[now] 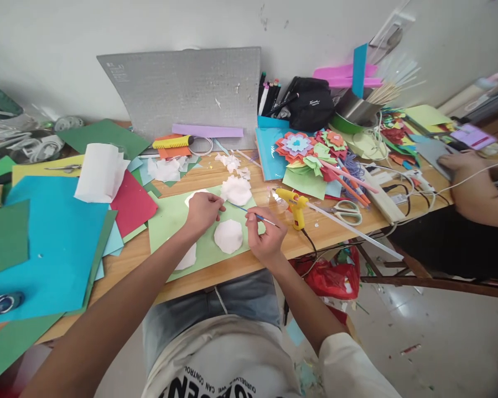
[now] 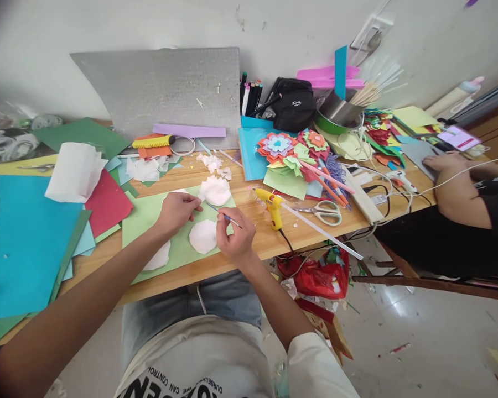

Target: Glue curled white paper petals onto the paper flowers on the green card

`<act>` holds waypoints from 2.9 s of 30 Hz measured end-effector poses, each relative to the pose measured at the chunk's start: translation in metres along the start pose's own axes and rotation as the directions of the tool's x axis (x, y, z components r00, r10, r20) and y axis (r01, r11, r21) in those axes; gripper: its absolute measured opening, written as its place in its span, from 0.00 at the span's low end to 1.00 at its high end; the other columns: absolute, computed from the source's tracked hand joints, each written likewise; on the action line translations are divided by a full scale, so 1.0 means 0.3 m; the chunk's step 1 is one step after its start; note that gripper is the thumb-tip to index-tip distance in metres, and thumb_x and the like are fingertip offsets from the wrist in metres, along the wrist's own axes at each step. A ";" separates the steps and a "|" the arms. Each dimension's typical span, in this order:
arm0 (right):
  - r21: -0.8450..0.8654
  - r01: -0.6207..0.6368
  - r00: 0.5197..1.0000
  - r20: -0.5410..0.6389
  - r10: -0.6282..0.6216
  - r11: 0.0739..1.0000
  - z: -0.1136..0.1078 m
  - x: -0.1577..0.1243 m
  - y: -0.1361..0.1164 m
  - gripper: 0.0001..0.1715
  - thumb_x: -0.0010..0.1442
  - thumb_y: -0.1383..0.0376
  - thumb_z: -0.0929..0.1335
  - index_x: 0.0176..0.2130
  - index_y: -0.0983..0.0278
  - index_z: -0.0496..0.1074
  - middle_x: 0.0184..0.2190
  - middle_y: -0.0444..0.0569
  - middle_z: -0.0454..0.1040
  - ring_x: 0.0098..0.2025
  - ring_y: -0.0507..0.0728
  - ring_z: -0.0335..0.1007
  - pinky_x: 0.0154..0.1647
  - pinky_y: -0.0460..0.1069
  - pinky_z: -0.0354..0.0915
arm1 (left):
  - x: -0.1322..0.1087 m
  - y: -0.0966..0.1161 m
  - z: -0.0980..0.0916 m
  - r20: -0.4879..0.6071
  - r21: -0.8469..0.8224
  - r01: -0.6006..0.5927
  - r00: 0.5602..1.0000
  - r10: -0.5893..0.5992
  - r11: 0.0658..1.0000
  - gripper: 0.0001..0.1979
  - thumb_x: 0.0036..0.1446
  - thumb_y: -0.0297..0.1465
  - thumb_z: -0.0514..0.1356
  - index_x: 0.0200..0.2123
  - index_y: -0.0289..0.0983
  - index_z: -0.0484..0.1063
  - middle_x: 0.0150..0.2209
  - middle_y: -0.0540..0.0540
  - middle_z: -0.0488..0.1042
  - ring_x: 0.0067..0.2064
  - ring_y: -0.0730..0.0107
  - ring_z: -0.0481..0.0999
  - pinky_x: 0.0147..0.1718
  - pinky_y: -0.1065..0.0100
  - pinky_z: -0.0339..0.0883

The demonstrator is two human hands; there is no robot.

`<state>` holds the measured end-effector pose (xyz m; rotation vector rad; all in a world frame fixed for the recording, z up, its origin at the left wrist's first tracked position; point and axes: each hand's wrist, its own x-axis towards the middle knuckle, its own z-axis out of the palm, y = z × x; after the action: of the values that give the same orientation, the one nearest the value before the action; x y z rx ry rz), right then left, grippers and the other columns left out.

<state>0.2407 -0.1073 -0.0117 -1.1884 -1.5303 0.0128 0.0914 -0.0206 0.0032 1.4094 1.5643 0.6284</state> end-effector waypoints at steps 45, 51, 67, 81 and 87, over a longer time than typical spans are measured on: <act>-0.072 0.059 0.992 0.118 -0.050 0.996 0.072 -0.022 0.056 0.11 0.64 0.69 0.61 0.44 0.62 0.70 0.33 0.51 0.77 0.35 0.55 0.76 0.38 0.50 0.71 | -0.076 -0.046 -0.091 -0.009 0.080 -0.165 0.986 0.166 0.983 0.13 0.56 0.35 0.55 0.38 0.37 0.77 0.28 0.48 0.80 0.20 0.73 0.68 0.24 0.71 0.63; -0.082 0.084 0.991 0.111 -0.075 0.993 0.075 -0.019 0.051 0.10 0.64 0.70 0.62 0.43 0.62 0.70 0.32 0.51 0.77 0.34 0.55 0.75 0.37 0.50 0.71 | -0.087 -0.099 -0.149 -0.017 0.260 -0.248 0.965 0.261 0.933 0.14 0.58 0.35 0.54 0.40 0.38 0.78 0.31 0.47 0.80 0.32 0.65 0.77 0.33 0.68 0.64; -0.131 0.117 0.986 0.132 -0.100 0.984 0.077 -0.026 0.049 0.11 0.65 0.69 0.61 0.44 0.61 0.70 0.32 0.51 0.77 0.37 0.57 0.75 0.39 0.51 0.71 | -0.073 -0.151 -0.147 0.006 0.281 -0.291 0.953 0.302 0.914 0.15 0.61 0.34 0.52 0.43 0.39 0.77 0.32 0.47 0.80 0.34 0.64 0.77 0.35 0.67 0.63; -0.095 0.158 0.983 0.106 -0.148 0.983 0.074 -0.028 0.038 0.10 0.64 0.71 0.62 0.43 0.62 0.70 0.31 0.50 0.76 0.35 0.56 0.74 0.39 0.51 0.71 | -0.075 -0.160 -0.147 0.013 0.311 -0.328 0.940 0.341 0.892 0.16 0.61 0.36 0.52 0.44 0.38 0.77 0.34 0.46 0.81 0.33 0.63 0.76 0.34 0.67 0.63; -0.122 0.136 0.985 0.126 -0.121 0.983 0.079 -0.028 0.047 0.09 0.64 0.71 0.62 0.43 0.62 0.70 0.32 0.50 0.76 0.36 0.55 0.74 0.39 0.50 0.71 | -0.077 -0.162 -0.146 0.008 0.311 -0.331 0.938 0.346 0.891 0.17 0.61 0.36 0.52 0.45 0.37 0.77 0.34 0.46 0.81 0.33 0.63 0.76 0.34 0.66 0.63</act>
<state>0.2309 -0.0926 -0.0347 -1.2063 -1.7321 -0.1056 0.0279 -0.0447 -0.0113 1.9450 1.5103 0.6443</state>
